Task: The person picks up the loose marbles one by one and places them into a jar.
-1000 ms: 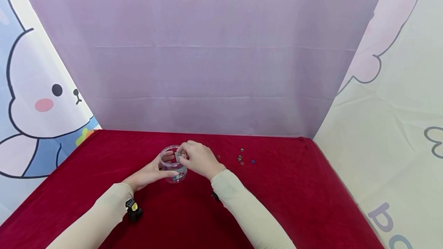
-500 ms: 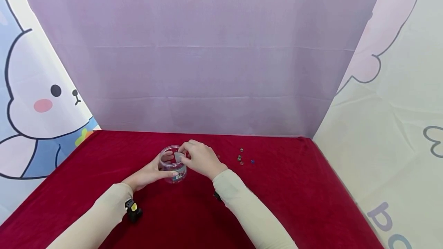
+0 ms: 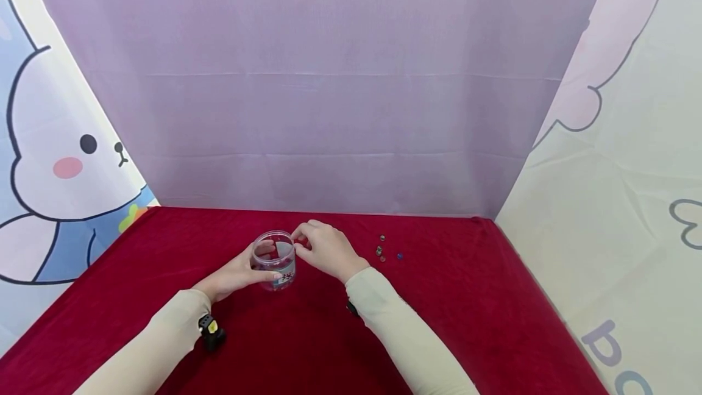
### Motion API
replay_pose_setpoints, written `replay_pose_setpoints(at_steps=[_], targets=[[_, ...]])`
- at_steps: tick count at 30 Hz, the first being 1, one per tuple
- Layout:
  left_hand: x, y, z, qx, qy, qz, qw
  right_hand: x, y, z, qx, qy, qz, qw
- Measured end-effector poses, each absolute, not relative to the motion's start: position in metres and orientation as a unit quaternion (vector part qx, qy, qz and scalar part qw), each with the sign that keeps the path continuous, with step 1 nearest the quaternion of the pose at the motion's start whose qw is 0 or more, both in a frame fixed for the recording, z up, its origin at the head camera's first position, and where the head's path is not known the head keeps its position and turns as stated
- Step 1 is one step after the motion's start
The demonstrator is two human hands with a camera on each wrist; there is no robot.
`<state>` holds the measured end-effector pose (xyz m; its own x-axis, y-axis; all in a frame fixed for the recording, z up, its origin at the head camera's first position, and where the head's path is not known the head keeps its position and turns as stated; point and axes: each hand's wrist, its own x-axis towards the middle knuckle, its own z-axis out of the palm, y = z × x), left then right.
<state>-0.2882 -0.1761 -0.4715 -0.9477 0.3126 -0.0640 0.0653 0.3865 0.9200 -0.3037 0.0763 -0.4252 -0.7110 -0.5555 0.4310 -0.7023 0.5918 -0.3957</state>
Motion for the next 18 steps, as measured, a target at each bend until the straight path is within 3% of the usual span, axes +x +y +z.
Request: replay_pose_setpoints(at_steps=[18], targets=[[-0.290, -0.179, -0.474, 0.108, 0.827, 0.539, 0.118, -0.309, 0.113, -0.437, 0.317, -0.895, 0.292, 0.114]])
